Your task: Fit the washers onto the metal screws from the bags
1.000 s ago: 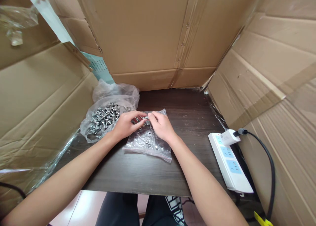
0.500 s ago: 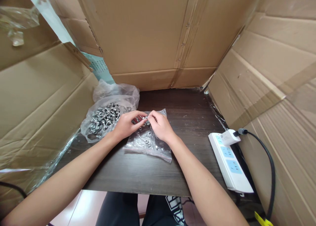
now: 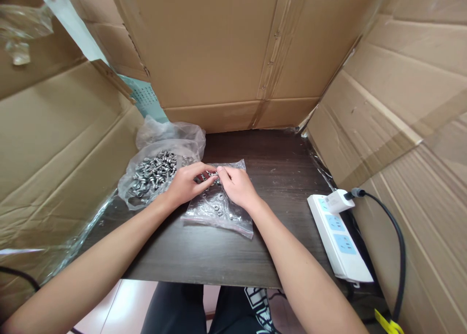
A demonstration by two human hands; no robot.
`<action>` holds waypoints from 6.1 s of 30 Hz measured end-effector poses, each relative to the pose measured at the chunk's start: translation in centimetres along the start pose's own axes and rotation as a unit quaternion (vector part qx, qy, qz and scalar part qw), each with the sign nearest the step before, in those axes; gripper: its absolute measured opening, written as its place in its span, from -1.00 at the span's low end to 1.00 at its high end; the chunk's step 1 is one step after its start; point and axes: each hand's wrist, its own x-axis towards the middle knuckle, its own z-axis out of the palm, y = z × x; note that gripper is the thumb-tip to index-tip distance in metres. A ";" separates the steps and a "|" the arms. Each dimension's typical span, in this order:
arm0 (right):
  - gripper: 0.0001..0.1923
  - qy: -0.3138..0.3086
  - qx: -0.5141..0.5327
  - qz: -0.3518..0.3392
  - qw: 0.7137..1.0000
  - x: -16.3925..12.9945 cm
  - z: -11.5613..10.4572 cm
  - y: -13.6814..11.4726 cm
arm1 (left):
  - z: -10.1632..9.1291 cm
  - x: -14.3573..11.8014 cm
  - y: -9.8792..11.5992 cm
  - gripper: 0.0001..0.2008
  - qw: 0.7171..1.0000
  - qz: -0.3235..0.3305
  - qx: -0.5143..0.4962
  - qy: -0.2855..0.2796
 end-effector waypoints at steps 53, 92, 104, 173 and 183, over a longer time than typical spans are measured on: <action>-0.70 0.003 0.018 -0.005 1.000 0.2 -0.1 0.3 | 0.1 0.0 -0.4 -0.83 1.000 -0.005 0.001 0.000; -0.59 -0.011 0.000 -0.007 1.000 0.2 -0.1 0.3 | 0.3 0.0 -0.6 -0.82 1.000 0.009 0.005 0.005; -0.88 0.035 -0.002 -0.054 0.998 0.2 0.0 0.4 | 0.3 0.0 -0.5 -0.81 1.000 0.003 0.011 0.012; -0.58 0.019 0.002 -0.036 0.999 0.4 -0.1 0.5 | 0.3 0.0 -0.2 -0.83 1.000 0.003 0.003 0.009; -0.59 0.007 -0.006 -0.059 0.998 0.4 0.0 0.5 | 0.5 -0.1 -0.5 -0.77 0.999 0.030 0.010 0.011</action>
